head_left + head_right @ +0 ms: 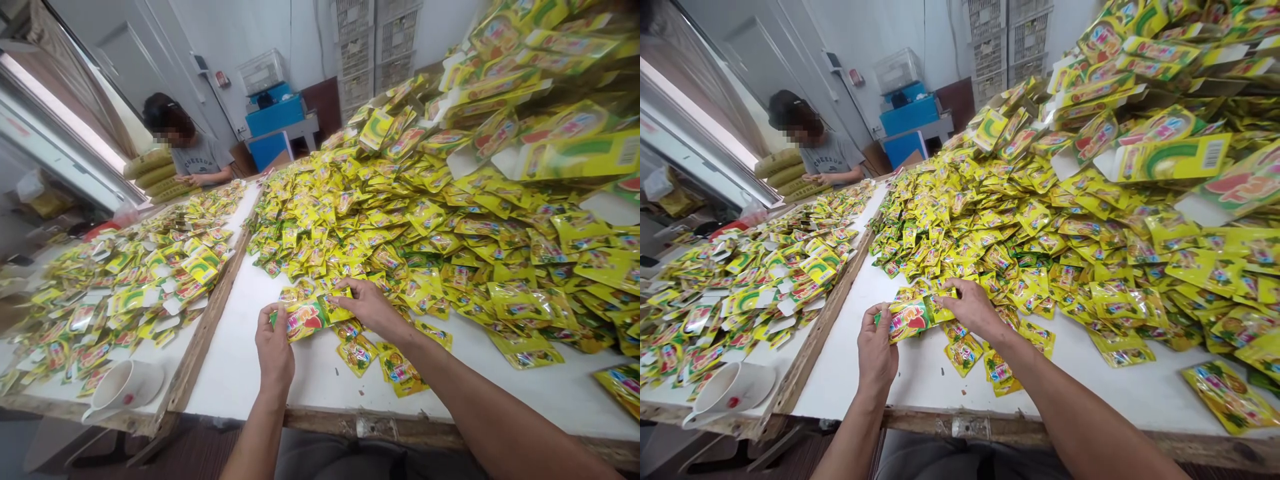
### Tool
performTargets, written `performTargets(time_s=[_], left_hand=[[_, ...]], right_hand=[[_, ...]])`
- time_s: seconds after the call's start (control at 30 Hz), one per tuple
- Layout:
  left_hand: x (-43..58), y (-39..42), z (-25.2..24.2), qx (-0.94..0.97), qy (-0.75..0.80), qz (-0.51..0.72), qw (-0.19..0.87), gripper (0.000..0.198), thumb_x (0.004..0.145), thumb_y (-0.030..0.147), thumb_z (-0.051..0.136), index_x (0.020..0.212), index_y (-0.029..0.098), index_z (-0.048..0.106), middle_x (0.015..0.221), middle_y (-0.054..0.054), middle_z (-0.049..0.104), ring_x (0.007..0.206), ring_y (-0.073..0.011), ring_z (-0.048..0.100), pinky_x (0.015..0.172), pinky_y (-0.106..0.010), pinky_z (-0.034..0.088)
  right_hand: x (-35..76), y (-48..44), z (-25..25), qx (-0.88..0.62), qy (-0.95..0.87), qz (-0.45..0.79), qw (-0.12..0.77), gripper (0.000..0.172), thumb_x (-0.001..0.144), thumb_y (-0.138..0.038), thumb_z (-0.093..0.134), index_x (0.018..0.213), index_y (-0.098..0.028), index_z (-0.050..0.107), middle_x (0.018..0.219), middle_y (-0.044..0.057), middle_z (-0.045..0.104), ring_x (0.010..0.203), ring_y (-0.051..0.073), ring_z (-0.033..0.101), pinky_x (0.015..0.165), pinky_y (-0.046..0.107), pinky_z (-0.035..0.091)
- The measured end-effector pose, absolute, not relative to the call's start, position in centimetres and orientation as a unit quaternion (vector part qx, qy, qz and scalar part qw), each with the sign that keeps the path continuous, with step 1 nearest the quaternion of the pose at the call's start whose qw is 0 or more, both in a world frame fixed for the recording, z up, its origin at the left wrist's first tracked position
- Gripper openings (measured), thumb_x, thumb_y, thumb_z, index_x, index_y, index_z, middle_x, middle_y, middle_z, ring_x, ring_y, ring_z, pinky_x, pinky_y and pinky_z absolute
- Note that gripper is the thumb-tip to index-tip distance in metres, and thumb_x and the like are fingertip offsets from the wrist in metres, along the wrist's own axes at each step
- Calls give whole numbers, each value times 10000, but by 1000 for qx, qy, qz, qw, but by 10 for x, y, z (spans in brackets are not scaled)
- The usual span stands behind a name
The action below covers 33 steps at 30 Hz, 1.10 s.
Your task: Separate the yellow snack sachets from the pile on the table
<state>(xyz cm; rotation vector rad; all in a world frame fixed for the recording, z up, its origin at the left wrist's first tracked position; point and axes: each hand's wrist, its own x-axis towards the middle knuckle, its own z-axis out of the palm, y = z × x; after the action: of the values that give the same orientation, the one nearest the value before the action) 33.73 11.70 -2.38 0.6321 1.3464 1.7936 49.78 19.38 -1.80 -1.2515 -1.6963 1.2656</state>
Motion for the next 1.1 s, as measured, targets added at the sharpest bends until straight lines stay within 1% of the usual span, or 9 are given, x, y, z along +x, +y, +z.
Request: performTargets(time_s=[0.1,0.17,0.3,0.47,0.53,0.63,0.77,0.93,1.1], left_hand=[[336,115,-28,272,554,698,364,302,726,410,669,874,202,508,788,3,668,654,-129,643,634,-246,501],[334,115,-30,305,565,678,359,294,724,405,672,864,195,521,795,-2,665,679,-134,643,644,-246,501],[333,116,-25,295,554,642,440,309,674,370,721,849,190,540,737,-2,665,674,-151,650,637,-259,503],[338,120,-18,210,533,643,508,383,542,293,810,833,169,593,689,-12,683,690,-190,670,669,-296,511],[338,120,-18,187,530,657,503,384,514,271,822,817,160,615,708,-18,693,684,-184,671,677,-294,512],[337,119,-19,170,518,671,502,361,489,220,829,784,151,632,760,-23,707,663,-159,666,673,-274,513],[335,117,-19,148,518,681,497,326,477,191,828,704,151,597,701,-11,700,610,-150,657,643,-274,516],[335,118,-15,160,526,690,470,327,496,225,819,702,156,574,678,-3,694,591,-151,656,610,-270,511],[335,119,-17,176,541,681,462,335,512,257,809,704,160,552,663,-8,688,565,-155,647,547,-253,491]], right_hand=[[497,194,-20,-474,-647,511,309,303,655,-459,649,786,-186,655,474,-77,330,475,85,275,477,219,204],[495,193,-19,-470,-640,521,315,287,647,-440,656,766,-179,659,485,-70,372,479,84,298,478,219,222],[490,190,-20,-457,-601,532,384,273,655,-394,656,819,-176,650,603,-31,542,547,110,451,518,227,334],[486,186,-21,-467,-646,452,400,282,729,-382,601,932,-198,669,627,-12,583,601,144,526,582,264,418],[486,184,-20,-448,-654,448,414,305,759,-352,574,1016,-205,645,734,14,641,675,155,572,649,283,456],[487,184,-20,-449,-644,433,443,298,706,-282,628,992,-197,619,888,50,667,774,164,603,727,301,479],[484,180,-19,-426,-630,489,427,295,695,-254,621,980,-206,563,828,29,660,755,155,619,698,291,491],[480,174,-14,-436,-615,512,412,334,700,-244,605,1010,-217,483,747,-4,625,669,141,618,648,274,484],[478,171,-12,-417,-594,579,371,340,734,-271,580,1045,-221,451,776,5,631,678,143,610,629,268,465]])
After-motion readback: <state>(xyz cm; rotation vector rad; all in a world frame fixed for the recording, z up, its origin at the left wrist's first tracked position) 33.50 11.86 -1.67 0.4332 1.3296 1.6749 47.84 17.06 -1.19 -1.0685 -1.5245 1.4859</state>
